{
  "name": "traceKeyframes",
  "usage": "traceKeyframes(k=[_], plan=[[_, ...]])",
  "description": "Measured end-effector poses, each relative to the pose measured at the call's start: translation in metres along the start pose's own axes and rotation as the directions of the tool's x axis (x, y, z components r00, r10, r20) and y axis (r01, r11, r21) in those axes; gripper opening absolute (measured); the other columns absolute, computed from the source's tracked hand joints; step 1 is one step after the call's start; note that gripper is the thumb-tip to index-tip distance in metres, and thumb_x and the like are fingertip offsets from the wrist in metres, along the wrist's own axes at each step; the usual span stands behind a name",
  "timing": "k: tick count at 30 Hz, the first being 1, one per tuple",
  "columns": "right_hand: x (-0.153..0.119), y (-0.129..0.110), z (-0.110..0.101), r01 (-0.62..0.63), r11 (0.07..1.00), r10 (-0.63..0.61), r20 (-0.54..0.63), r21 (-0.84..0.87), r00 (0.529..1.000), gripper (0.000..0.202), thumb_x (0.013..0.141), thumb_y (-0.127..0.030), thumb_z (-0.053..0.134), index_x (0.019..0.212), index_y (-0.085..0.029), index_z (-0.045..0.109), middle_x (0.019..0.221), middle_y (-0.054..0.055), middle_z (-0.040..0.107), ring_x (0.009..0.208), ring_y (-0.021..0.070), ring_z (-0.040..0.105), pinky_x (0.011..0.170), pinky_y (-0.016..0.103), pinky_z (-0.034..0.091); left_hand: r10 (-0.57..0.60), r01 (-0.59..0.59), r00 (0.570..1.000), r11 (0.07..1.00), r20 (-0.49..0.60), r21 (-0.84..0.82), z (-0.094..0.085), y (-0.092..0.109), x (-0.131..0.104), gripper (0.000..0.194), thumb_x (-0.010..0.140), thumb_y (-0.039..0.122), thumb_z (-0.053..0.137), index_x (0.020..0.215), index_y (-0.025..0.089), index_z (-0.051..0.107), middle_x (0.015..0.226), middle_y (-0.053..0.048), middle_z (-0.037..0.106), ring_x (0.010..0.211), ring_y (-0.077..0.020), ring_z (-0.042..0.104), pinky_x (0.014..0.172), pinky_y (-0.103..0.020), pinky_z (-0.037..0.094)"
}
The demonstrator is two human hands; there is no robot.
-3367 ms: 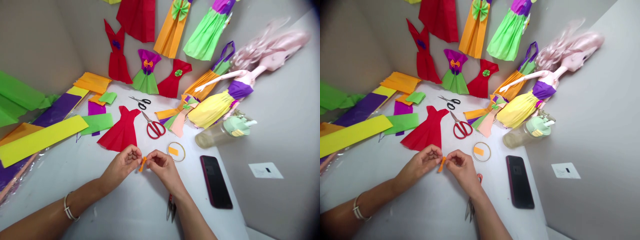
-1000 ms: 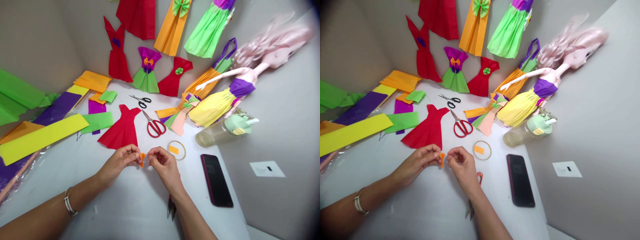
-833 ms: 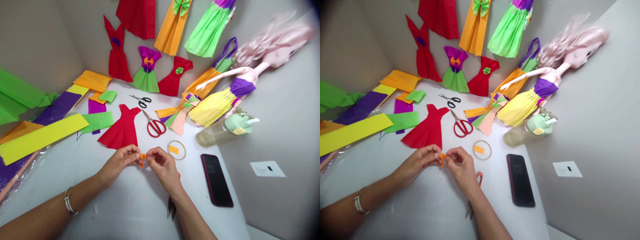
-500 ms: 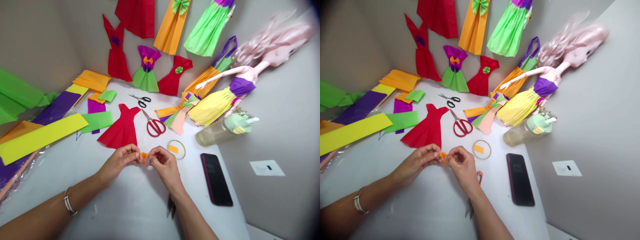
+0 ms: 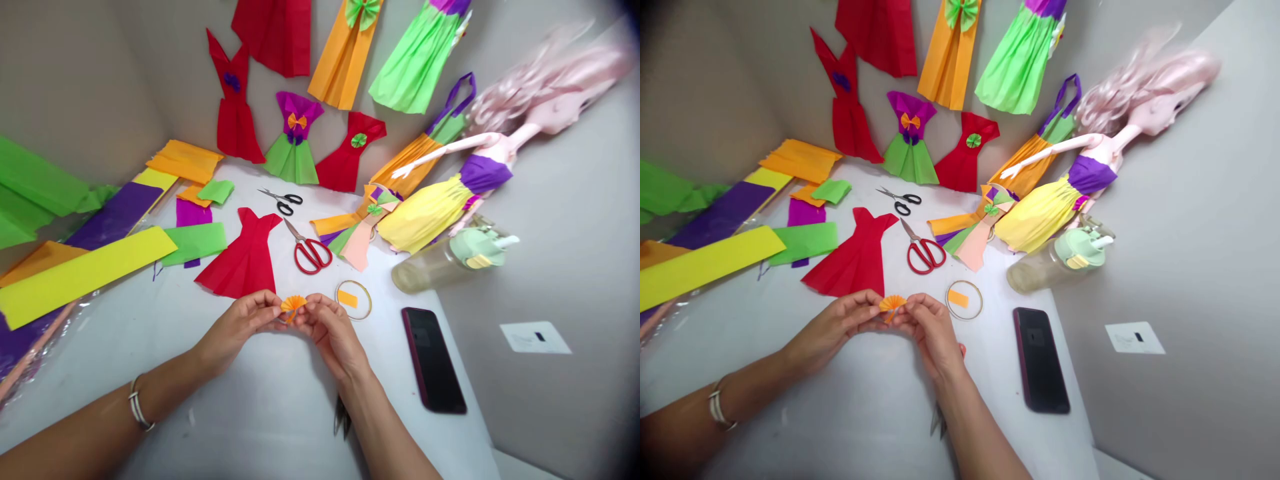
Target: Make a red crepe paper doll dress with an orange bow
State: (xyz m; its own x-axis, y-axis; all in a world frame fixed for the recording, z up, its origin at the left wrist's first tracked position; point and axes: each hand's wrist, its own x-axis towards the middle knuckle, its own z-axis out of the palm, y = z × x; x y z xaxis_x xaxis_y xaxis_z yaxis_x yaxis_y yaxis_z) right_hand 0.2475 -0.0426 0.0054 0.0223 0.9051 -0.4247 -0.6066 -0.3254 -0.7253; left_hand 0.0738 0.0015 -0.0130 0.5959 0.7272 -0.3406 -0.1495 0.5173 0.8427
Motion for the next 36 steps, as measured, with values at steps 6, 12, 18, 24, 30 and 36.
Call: traceKeyframes(k=[6,12,18,24,30,36], plan=[[0.0004,0.0053,-0.0036,-0.063,0.992,0.06,0.034,0.111,0.998,0.013,0.072,-0.023,0.075,0.075,-0.015,0.066,0.07,0.003,0.07,0.063,0.0124,0.067,0.068,0.024,0.057,-0.024,0.024,1.0,0.999,0.01,-0.039,0.0022,0.0018,-0.0024,0.011,0.087,0.028,0.066,0.086,0.017,0.064,0.089,-0.001,0.067,0.09,-0.0167,0.065,0.092,-0.033,0.051],[0.0006,0.0056,-0.0023,-0.059,0.986,0.053,0.043,0.156,0.998,0.009,0.073,-0.02,0.075,0.074,-0.015,0.068,0.078,0.001,0.071,0.051,0.0057,0.054,0.057,0.02,0.054,-0.08,0.087,0.996,0.981,0.043,-0.171,-0.0009,0.0034,0.0003,0.008,0.088,0.023,0.065,0.092,0.016,0.066,0.095,-0.004,0.07,0.086,-0.0148,0.066,0.086,-0.03,0.054],[-0.0013,0.0045,-0.0008,-0.065,0.986,0.058,0.046,0.151,0.997,0.009,0.074,-0.021,0.075,0.073,-0.016,0.067,0.079,0.0,0.069,0.049,0.0042,0.043,0.055,0.019,0.05,-0.114,0.123,0.992,0.959,0.05,-0.255,-0.0013,0.0064,0.0004,0.008,0.087,0.019,0.067,0.093,0.015,0.067,0.098,-0.006,0.072,0.086,-0.0146,0.067,0.085,-0.028,0.054],[-0.0016,0.0058,-0.0004,-0.071,0.994,0.068,0.04,0.086,0.997,0.01,0.073,-0.021,0.075,0.076,-0.017,0.066,0.071,-0.002,0.062,0.048,0.0043,0.037,0.048,0.016,0.041,-0.091,0.102,0.994,0.966,0.055,-0.238,-0.0017,0.0072,-0.0002,0.006,0.087,0.02,0.066,0.089,0.015,0.067,0.088,-0.004,0.071,0.084,-0.0144,0.067,0.084,-0.027,0.054],[-0.0009,0.0048,-0.0011,-0.036,0.995,0.037,-0.005,0.096,0.999,0.011,0.072,-0.02,0.075,0.077,-0.017,0.066,0.061,-0.005,0.055,0.047,0.0047,0.038,0.049,0.017,0.043,-0.083,0.094,0.995,0.967,0.053,-0.238,-0.0032,0.0079,-0.0005,0.007,0.089,0.02,0.065,0.093,0.016,0.067,0.095,-0.006,0.072,0.09,-0.0154,0.067,0.087,-0.028,0.054],[-0.0023,0.004,-0.0007,-0.062,0.994,0.06,0.018,0.086,0.998,0.014,0.071,-0.023,0.077,0.076,-0.017,0.065,0.068,-0.001,0.064,0.063,0.0102,0.061,0.068,0.023,0.055,-0.07,0.08,0.996,0.968,0.048,-0.24,-0.0016,0.0097,0.0006,0.005,0.088,0.02,0.065,0.089,0.015,0.066,0.095,-0.006,0.071,0.092,-0.016,0.066,0.092,-0.031,0.053]])
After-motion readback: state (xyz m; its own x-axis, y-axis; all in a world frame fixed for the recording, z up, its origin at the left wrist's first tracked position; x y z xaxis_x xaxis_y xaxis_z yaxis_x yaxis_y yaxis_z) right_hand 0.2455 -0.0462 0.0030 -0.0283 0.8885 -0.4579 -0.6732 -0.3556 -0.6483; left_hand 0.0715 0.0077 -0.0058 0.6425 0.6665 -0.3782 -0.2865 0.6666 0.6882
